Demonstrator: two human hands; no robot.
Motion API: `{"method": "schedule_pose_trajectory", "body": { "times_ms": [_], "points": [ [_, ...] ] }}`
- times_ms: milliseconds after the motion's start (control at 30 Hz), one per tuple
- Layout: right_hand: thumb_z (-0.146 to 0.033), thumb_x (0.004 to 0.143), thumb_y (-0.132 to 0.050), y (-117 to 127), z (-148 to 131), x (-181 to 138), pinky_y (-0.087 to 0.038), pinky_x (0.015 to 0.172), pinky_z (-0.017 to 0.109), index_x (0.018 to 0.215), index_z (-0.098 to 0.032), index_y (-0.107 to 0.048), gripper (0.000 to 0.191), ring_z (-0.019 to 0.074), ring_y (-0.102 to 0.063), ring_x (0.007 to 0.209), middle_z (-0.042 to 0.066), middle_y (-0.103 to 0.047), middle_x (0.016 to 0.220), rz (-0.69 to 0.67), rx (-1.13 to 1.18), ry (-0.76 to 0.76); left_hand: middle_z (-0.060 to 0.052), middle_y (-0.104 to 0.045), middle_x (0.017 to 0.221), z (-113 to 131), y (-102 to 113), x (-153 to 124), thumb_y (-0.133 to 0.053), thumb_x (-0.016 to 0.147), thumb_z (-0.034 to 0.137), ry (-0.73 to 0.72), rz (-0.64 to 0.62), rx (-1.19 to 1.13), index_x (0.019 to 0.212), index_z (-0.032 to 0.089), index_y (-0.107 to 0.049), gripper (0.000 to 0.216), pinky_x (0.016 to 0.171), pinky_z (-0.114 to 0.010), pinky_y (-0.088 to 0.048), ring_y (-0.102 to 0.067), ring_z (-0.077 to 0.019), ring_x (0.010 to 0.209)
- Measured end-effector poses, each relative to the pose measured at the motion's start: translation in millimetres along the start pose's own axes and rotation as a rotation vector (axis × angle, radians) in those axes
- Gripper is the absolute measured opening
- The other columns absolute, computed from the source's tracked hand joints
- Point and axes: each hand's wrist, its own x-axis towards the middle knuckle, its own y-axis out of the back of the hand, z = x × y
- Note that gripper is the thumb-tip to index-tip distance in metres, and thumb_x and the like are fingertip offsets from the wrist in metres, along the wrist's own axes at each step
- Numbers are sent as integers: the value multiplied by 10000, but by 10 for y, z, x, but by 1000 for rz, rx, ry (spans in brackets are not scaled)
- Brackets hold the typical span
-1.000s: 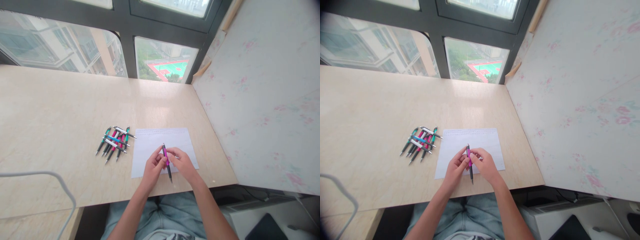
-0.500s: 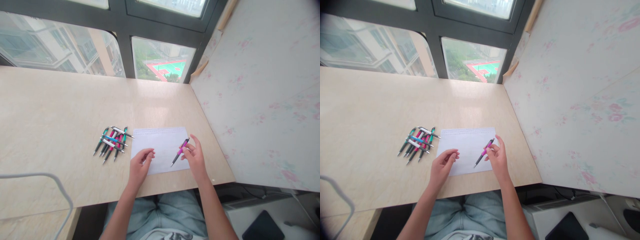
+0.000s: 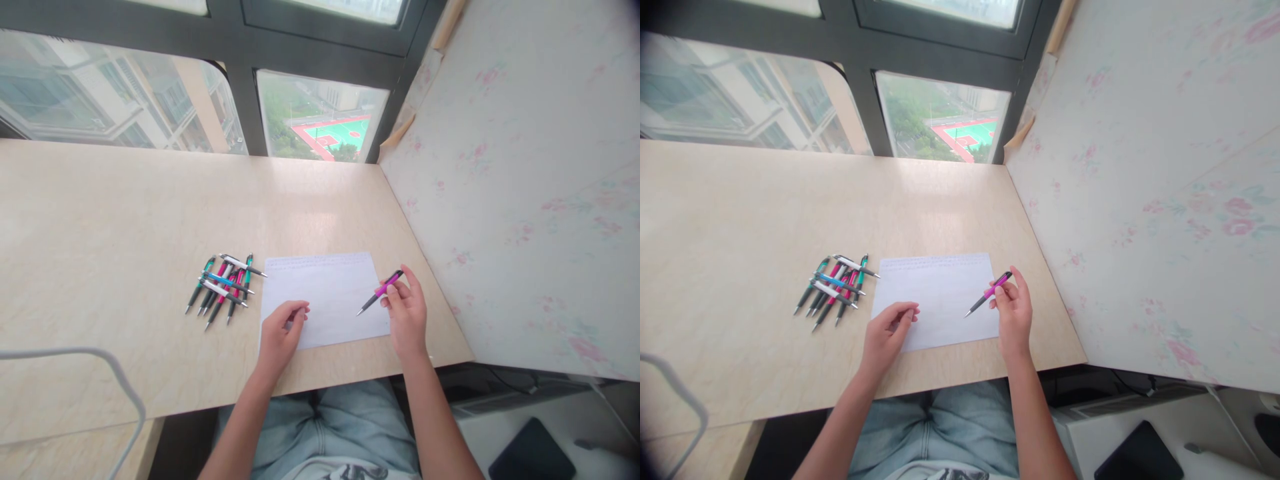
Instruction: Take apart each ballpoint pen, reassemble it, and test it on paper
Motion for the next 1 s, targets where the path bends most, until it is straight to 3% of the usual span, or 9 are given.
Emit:
{"method": "schedule_pose_trajectory", "body": {
  "times_ms": [367, 600, 1000],
  "points": [
    [-371, 867, -629, 39, -2, 21, -473, 612, 274, 1432, -263, -374, 629, 175, -651, 807, 59, -664, 964, 19, 20, -15, -55, -740, 840, 32, -6, 15, -663, 792, 283, 45, -15, -47, 881, 238, -748, 131, 742, -315, -521, -670, -217, 771],
    [-329, 858, -649, 33, 15, 16, -456, 635, 276, 1339, -239, -479, 518, 172, -650, 802, 63, -685, 954, 10, 30, -11, -61, -740, 859, 30, -8, 11, -661, 793, 240, 24, -26, -5, 879, 243, -749, 123, 726, -305, -511, -673, -221, 792],
    [-336, 866, -640, -6, 25, 9, -460, 623, 271, 1347, -245, -459, 522, 170, -651, 795, 60, -678, 954, -6, 26, -8, -61, -741, 886, -15, -5, 4, -596, 853, 251, -38, -54, 121, 936, 237, -719, 149, 754, -313, -523, -689, -217, 812]
  ]
}}
